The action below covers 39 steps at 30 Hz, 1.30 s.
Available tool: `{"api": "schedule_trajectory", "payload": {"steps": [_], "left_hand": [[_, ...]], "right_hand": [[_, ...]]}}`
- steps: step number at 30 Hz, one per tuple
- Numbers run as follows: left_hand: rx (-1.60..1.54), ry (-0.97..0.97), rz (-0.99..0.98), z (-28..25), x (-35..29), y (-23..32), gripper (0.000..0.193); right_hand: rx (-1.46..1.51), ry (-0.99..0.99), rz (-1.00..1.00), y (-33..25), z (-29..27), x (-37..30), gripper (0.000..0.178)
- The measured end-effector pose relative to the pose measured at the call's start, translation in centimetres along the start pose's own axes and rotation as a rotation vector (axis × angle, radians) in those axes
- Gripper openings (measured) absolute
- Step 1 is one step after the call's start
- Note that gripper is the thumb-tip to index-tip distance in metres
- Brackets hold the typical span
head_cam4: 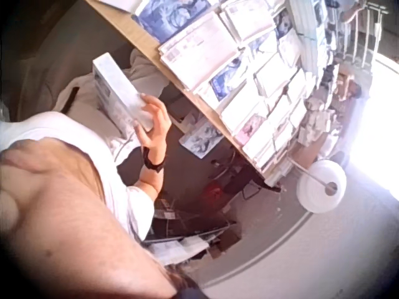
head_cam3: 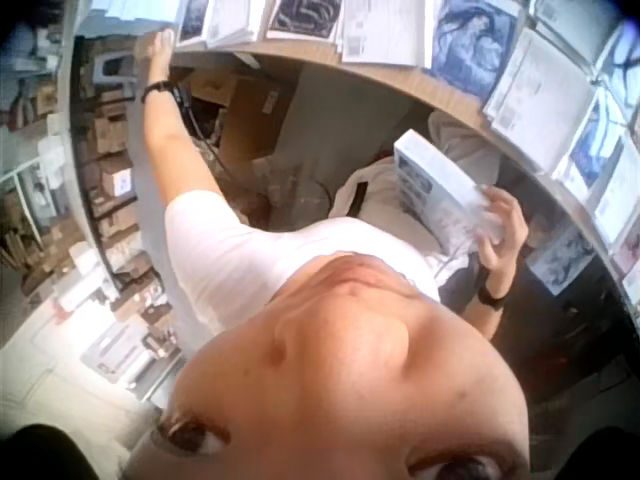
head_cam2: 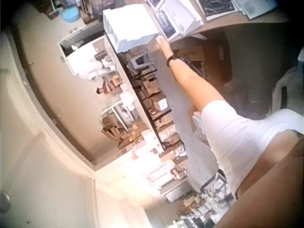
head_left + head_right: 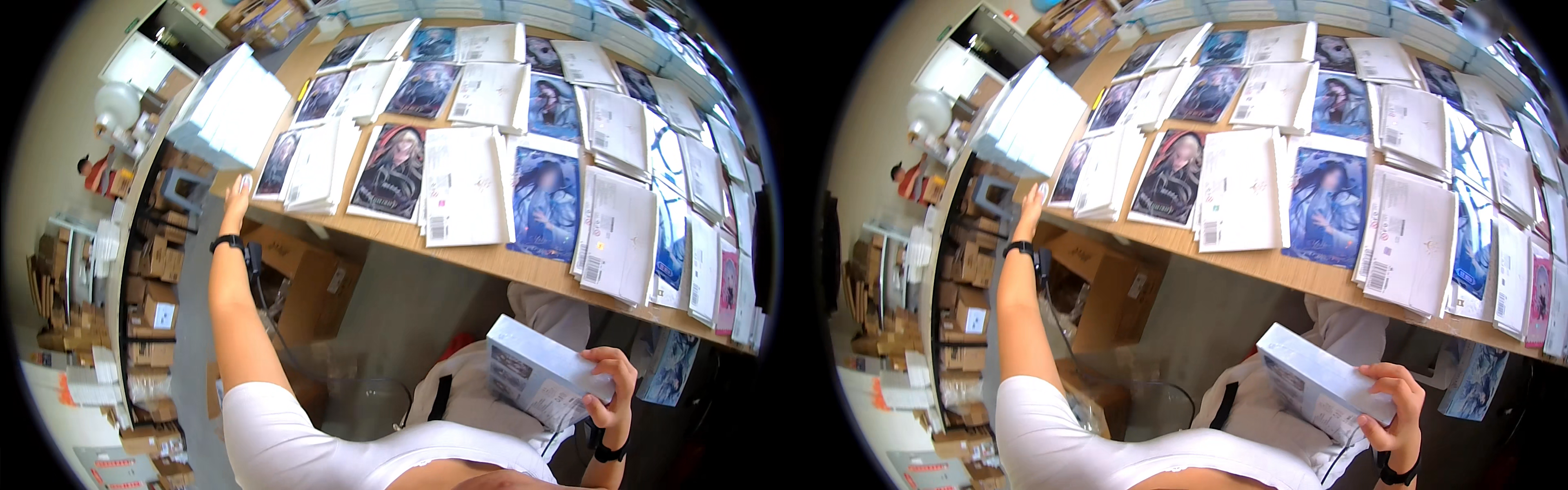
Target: The person repeatedly picks up illustrated books from a table, places each into a white paper sleeve, and then slides the sleeved book into a clear plastic bag. The person seals the bag and places the packaged book onto a growing stack on the table. This process is repeated for multiple books throughout the clip.
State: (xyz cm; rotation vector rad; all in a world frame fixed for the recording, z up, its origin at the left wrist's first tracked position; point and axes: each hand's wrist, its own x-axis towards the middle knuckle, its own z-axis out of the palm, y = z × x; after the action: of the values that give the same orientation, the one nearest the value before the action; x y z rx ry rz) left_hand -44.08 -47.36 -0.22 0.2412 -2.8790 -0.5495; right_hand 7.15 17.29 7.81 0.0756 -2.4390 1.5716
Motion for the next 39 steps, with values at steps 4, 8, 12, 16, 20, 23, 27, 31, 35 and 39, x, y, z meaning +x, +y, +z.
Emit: {"api": "schedule_trajectory", "payload": {"steps": [4, 8, 12, 16, 20, 23, 27, 31, 35, 39], "left_hand": [[0.275, -0.136, 0.081, 2.4, 1.7, 0.0, 0.044], [0.217, -0.123, 0.053, 2.6, 4.1, -4.0, 0.033], [0.379, -0.004, -0.002, 2.3, 0.7, 2.1, 0.023], [0.385, 0.061, -0.025, 1.0, -0.1, 2.0, 0.018], [0.347, 0.134, -0.088, 1.1, 0.1, 2.8, 0.024], [0.301, 0.18, -0.262, 1.6, 1.1, 2.6, 0.043], [0.179, 0.172, -0.396, 2.2, 3.4, -0.9, 0.055], [0.181, 0.164, -0.343, 2.7, 3.8, -1.4, 0.047], [0.24, 0.178, -0.339, 2.4, 2.3, 0.1, 0.041], [0.13, 0.153, -0.329, 2.7, 1.8, 0.9, 0.041]], "right_hand": [[0.021, -0.034, 0.023, -0.3, 0.5, 0.8, 0.034], [0.059, -0.059, 0.027, -0.6, 0.4, 1.5, 0.031], [0.047, -0.075, 0.051, -0.7, 0.7, 1.9, 0.029], [0.046, -0.091, 0.036, -0.5, 1.0, 2.3, 0.03], [0.012, -0.098, 0.038, -0.6, 1.4, 2.6, 0.029], [0.012, -0.101, 0.044, -0.6, 1.6, 2.7, 0.029], [0.025, -0.11, 0.023, -0.3, 1.8, 3.0, 0.029], [0.029, -0.117, 0.005, -0.3, 1.9, 3.3, 0.03], [0.021, -0.133, -0.004, -0.4, 2.1, 3.4, 0.031], [0.015, -0.128, -0.007, -0.7, 2.3, 3.4, 0.031]]}}
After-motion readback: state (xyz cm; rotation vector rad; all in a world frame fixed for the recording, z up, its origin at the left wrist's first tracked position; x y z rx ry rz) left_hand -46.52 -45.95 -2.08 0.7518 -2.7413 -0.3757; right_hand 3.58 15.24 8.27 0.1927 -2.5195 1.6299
